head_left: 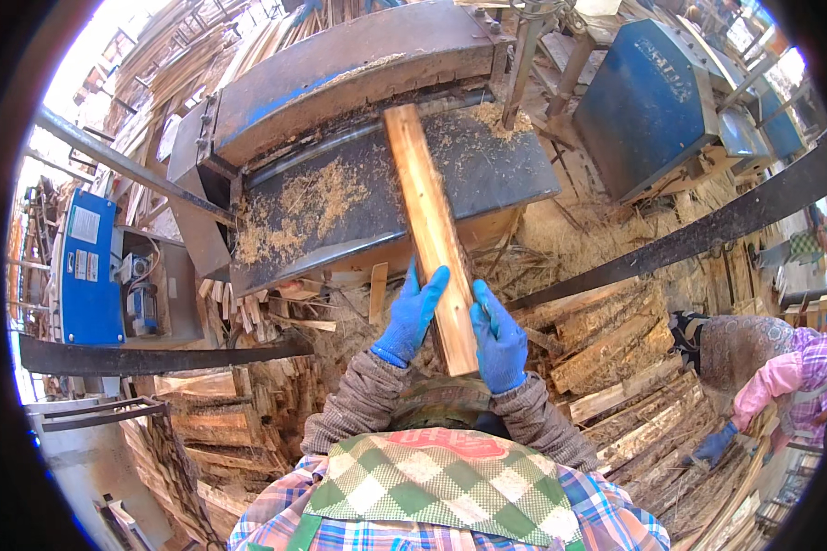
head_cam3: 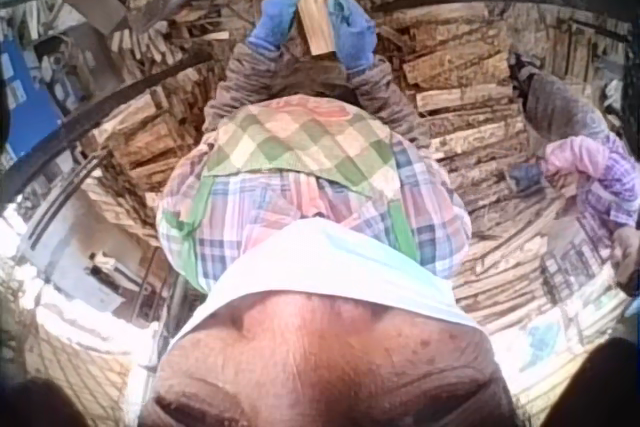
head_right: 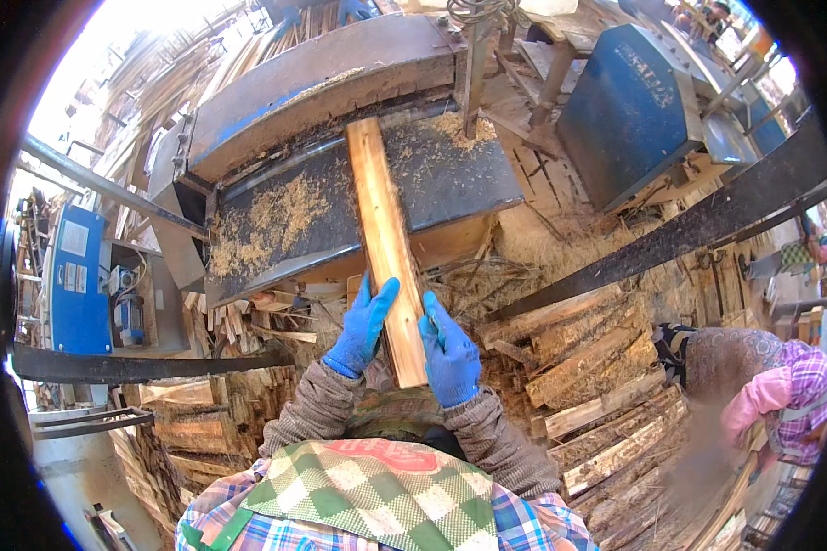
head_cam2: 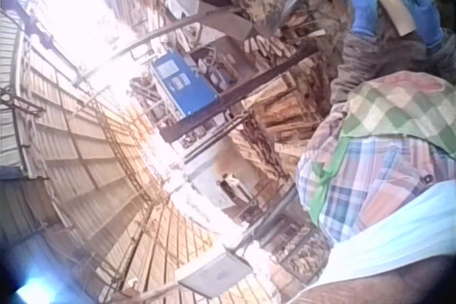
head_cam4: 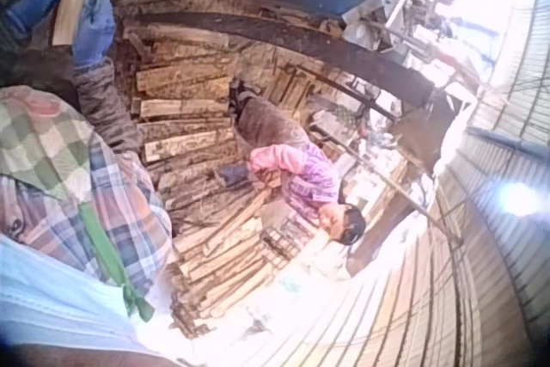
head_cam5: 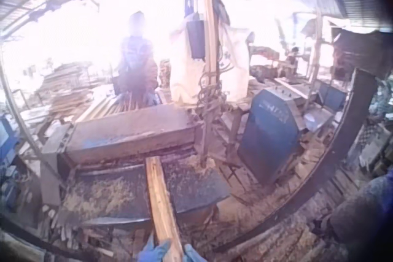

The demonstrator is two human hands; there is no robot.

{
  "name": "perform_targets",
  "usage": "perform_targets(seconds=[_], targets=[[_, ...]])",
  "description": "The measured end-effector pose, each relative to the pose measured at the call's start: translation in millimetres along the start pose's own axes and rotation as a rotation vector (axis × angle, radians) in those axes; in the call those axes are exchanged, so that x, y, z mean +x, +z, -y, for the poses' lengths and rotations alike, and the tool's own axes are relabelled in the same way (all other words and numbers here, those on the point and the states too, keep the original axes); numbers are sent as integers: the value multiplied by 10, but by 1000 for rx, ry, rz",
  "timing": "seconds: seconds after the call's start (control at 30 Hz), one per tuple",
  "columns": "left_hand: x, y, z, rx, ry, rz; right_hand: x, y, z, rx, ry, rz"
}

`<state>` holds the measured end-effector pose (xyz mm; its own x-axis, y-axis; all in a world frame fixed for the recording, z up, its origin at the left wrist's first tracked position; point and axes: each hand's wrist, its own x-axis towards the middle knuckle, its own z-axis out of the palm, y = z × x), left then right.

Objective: The person repeatedly picks up wooden planks from a nearby stack and feeds them into a planer machine. The person handles the planks one at a time, guiding them through the machine and then stacking the processed planks on a pile to the side.

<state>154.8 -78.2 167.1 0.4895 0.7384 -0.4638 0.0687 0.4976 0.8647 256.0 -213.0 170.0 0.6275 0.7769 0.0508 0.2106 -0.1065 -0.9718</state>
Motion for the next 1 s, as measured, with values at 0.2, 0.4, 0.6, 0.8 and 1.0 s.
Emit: perform_targets(seconds=[0.2, 0.4, 0.6, 0.8, 1.0], targets=[[-569, -9, 88, 615, 484, 119, 399, -23, -50, -67, -88, -28], [-531, -42, 318, 738, 653, 143, 623, 16, -181, -54, -10, -33], [240, -216, 361, 1486, 808, -178, 1269, 375, -518, -350, -395, -236], [1292, -658, 10, 1745, 934, -303, 2297, 802, -407, -626, -249, -250], [1696, -541, -148, 1834, 854, -492, 2615, 909, -214, -504, -17, -217]])
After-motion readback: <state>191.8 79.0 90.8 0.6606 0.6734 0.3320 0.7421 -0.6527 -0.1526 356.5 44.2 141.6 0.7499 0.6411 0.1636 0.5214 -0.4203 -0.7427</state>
